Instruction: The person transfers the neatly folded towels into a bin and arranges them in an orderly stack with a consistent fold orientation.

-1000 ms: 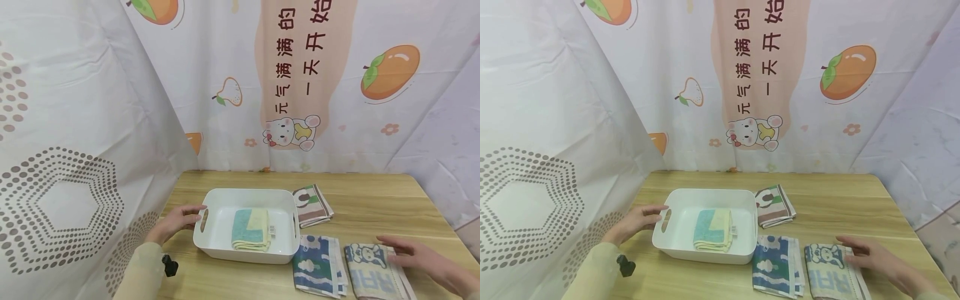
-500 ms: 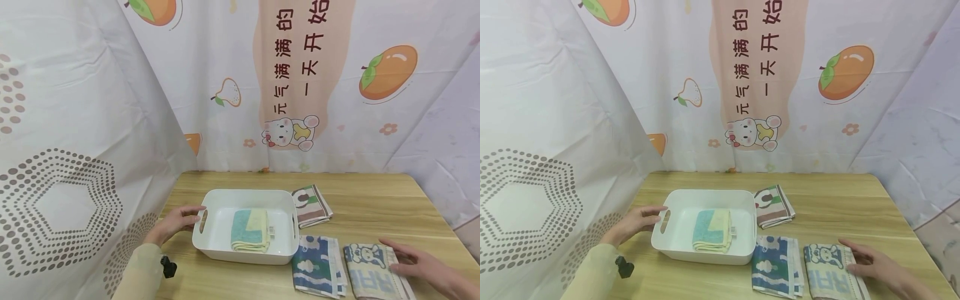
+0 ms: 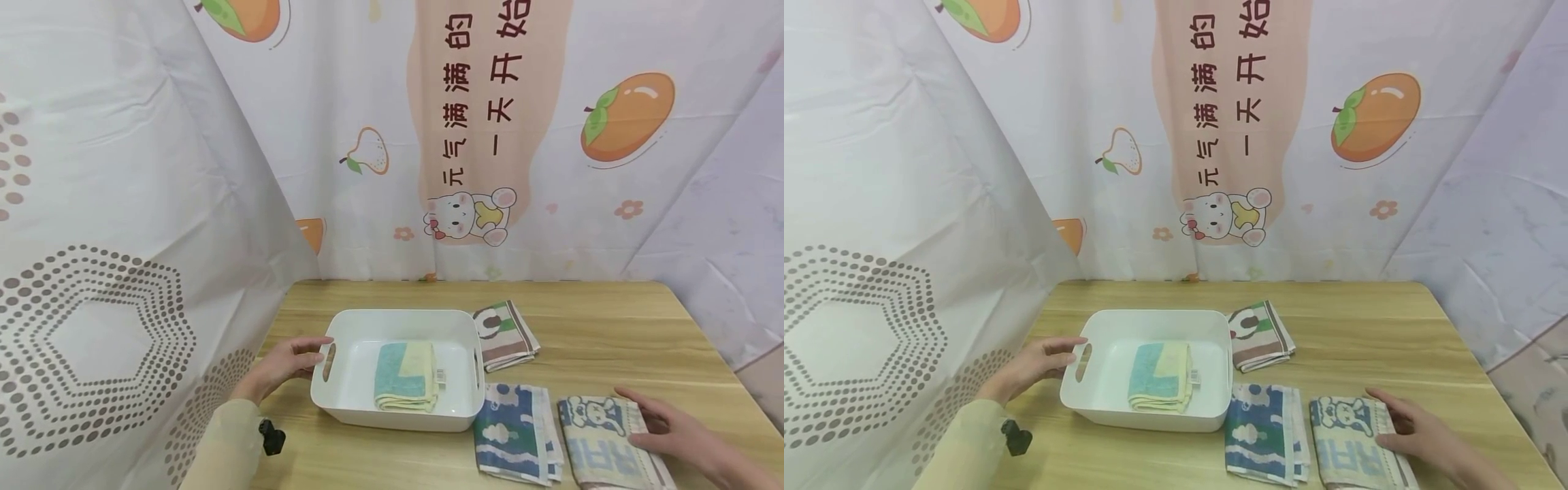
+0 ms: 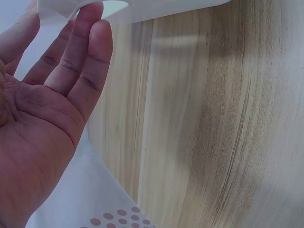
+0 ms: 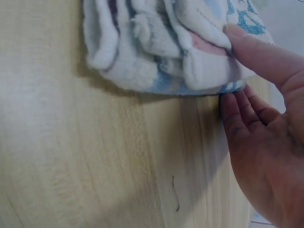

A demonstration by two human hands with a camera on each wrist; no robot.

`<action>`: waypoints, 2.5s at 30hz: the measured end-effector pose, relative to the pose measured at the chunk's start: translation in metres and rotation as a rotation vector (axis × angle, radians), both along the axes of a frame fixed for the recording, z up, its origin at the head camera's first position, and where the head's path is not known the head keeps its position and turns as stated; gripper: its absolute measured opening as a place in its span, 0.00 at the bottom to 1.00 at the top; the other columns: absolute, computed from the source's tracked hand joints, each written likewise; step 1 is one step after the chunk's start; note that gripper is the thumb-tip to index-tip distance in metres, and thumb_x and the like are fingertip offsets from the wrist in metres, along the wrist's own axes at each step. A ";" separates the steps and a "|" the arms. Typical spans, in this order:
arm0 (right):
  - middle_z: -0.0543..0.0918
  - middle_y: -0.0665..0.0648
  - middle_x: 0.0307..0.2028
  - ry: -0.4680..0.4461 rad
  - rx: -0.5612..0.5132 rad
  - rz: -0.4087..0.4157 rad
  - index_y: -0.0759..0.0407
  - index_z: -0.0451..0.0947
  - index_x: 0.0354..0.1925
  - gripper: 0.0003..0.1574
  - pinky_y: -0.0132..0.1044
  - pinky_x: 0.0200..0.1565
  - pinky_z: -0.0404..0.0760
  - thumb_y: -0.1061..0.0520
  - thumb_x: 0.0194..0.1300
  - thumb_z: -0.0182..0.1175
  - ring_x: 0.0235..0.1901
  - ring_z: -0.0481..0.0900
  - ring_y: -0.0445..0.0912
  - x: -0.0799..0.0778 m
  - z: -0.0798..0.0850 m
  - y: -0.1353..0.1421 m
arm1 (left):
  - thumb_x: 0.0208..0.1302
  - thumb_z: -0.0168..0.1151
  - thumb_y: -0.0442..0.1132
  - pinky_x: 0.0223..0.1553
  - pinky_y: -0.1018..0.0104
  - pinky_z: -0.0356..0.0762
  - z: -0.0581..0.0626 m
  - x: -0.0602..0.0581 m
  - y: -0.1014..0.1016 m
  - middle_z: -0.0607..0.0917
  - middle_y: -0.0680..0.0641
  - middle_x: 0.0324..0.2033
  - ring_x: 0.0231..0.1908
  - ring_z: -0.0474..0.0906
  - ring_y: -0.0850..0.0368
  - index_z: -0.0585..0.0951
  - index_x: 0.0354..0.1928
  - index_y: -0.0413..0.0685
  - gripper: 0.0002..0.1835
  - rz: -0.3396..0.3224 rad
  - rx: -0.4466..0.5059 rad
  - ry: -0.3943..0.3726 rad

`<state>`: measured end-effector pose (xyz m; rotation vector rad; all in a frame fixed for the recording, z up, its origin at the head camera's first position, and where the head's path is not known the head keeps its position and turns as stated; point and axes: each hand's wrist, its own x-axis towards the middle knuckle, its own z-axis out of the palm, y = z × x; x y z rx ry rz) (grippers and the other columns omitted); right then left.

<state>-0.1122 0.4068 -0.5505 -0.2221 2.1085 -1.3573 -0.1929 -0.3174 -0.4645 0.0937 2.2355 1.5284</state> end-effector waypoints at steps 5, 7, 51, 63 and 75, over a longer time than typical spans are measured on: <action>0.66 0.84 0.65 0.082 0.067 -0.030 0.78 0.47 0.75 0.47 0.25 0.44 0.78 0.56 0.75 0.61 0.49 0.73 0.23 0.001 0.001 -0.008 | 0.70 0.67 0.44 0.52 0.53 0.84 0.002 0.001 -0.001 0.74 0.34 0.68 0.50 0.85 0.47 0.74 0.71 0.43 0.30 -0.009 -0.003 0.007; 0.71 0.80 0.62 0.112 0.090 -0.044 0.83 0.49 0.72 0.47 0.24 0.44 0.77 0.57 0.73 0.62 0.46 0.69 0.18 0.002 0.001 -0.011 | 0.70 0.67 0.44 0.52 0.53 0.84 0.002 0.001 -0.001 0.74 0.34 0.68 0.50 0.85 0.47 0.74 0.71 0.43 0.30 -0.006 -0.001 0.008; 0.82 0.60 0.45 0.362 0.365 -0.262 0.77 0.69 0.63 0.35 0.30 0.37 0.78 0.53 0.70 0.66 0.37 0.74 0.27 0.009 0.003 -0.030 | 0.71 0.66 0.42 0.53 0.51 0.83 0.007 0.002 0.003 0.70 0.35 0.71 0.62 0.76 0.44 0.75 0.70 0.44 0.28 -0.012 -0.032 0.022; 0.79 0.67 0.52 0.289 0.361 -0.311 0.74 0.65 0.67 0.41 0.31 0.39 0.81 0.46 0.71 0.65 0.41 0.80 0.35 0.003 0.010 -0.028 | 0.72 0.65 0.41 0.51 0.52 0.84 0.003 0.000 0.002 0.71 0.36 0.71 0.61 0.77 0.45 0.76 0.70 0.47 0.26 0.007 -0.053 0.022; 0.76 0.68 0.56 0.294 0.364 -0.338 0.71 0.67 0.68 0.42 0.30 0.38 0.82 0.42 0.72 0.64 0.40 0.73 0.22 0.001 0.020 -0.025 | 0.72 0.64 0.42 0.51 0.51 0.84 0.006 0.001 0.004 0.70 0.36 0.71 0.61 0.77 0.44 0.75 0.70 0.46 0.27 0.002 -0.040 0.022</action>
